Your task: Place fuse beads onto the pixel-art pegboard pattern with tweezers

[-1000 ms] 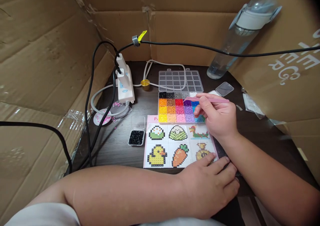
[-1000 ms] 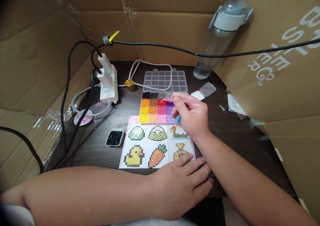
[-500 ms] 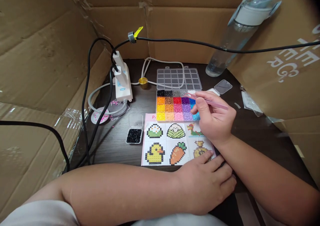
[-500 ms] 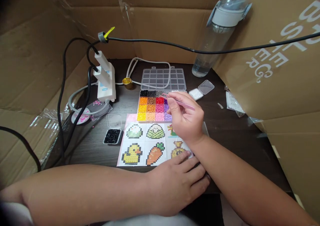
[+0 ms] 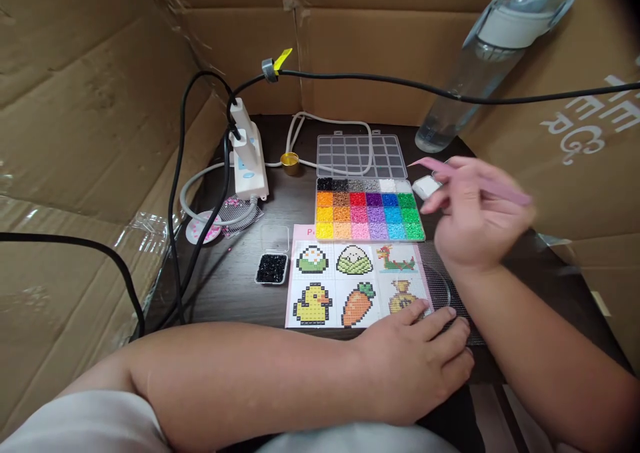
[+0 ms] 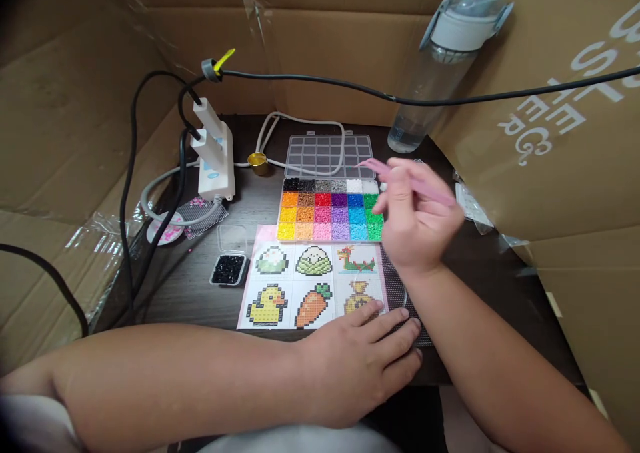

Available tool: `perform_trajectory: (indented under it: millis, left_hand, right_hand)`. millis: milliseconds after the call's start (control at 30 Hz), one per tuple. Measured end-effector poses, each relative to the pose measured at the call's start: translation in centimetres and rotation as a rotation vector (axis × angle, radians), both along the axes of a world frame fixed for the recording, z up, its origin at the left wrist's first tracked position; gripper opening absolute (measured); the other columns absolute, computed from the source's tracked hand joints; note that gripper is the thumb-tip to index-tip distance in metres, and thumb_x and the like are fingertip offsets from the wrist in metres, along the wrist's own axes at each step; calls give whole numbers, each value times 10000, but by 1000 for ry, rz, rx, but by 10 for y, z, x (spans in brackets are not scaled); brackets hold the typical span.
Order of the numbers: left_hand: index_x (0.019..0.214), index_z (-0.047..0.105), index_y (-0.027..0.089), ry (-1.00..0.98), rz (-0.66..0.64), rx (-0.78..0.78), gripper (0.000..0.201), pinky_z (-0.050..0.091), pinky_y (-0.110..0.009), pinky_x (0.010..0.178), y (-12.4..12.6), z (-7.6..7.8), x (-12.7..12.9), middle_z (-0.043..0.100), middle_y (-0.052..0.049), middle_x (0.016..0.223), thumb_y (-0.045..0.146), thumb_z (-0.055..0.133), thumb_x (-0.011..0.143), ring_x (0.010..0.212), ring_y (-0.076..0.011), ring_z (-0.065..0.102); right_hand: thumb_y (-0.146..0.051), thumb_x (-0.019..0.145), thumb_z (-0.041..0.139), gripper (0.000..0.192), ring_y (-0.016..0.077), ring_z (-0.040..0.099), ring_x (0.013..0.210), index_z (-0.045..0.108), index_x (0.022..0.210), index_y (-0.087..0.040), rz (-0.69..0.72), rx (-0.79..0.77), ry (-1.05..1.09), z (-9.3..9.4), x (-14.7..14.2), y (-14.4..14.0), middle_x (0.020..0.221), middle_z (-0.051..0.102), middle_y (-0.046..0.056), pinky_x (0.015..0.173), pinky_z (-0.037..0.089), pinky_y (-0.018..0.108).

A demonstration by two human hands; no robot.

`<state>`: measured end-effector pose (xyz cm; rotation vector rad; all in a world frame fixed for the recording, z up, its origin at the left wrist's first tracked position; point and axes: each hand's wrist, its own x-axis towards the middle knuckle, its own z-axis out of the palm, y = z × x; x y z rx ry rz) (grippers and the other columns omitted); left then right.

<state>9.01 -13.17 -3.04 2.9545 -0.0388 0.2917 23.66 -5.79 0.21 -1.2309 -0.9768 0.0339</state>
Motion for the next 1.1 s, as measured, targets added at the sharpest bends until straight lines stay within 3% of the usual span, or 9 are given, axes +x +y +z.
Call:
perform_trajectory:
  millis: [133, 333, 567, 833, 1100]
  left_hand:
    - [1318, 506, 127, -3, 3, 7, 430, 296, -458, 1082, 1, 1, -1, 412, -145, 1441, 253, 353, 936, 1346, -305, 382]
    - [1322, 495, 125, 20, -5, -1, 431, 294, -459, 1086, 1, 2, 1, 401, -145, 1446, 251, 345, 937, 1352, -310, 369]
    - [1329, 482, 120, 31, -11, -9, 444, 294, -471, 1091, 2, 2, 1, 387, -152, 1451, 268, 376, 924, 1355, -318, 359]
    - [1326, 486, 128, 27, -2, -5, 440, 297, -464, 1093, 1, 2, 1, 394, -147, 1452, 270, 389, 921, 1354, -306, 364]
    - [1316, 500, 129, 16, -1, -11, 436, 296, -458, 1095, 1, 2, 1, 398, -153, 1448, 276, 404, 917, 1356, -307, 364]
  right_hand:
    - [-297, 873, 523, 186, 95, 523, 377, 638, 886, -152, -119, 164, 119, 13, 33, 5, 645, 601, 0, 343, 363, 235]
    - [-147, 803, 531, 103, 95, 498, 338, 622, 753, -144, -99, 100, 436, 18, 73, 11, 667, 637, 28, 323, 359, 250]
    - [-140, 732, 604, 43, 87, 485, 328, 633, 753, -117, 71, 9, 581, 9, 62, 14, 609, 612, -5, 314, 379, 240]
    - [-133, 713, 626, 37, 99, 507, 323, 640, 742, -115, 50, 61, 483, 3, 65, 16, 605, 651, 10, 290, 380, 233]
    - [-123, 715, 629, 14, 85, 508, 318, 639, 724, -119, 72, 18, 475, 0, 62, 17, 647, 682, 34, 291, 349, 221]
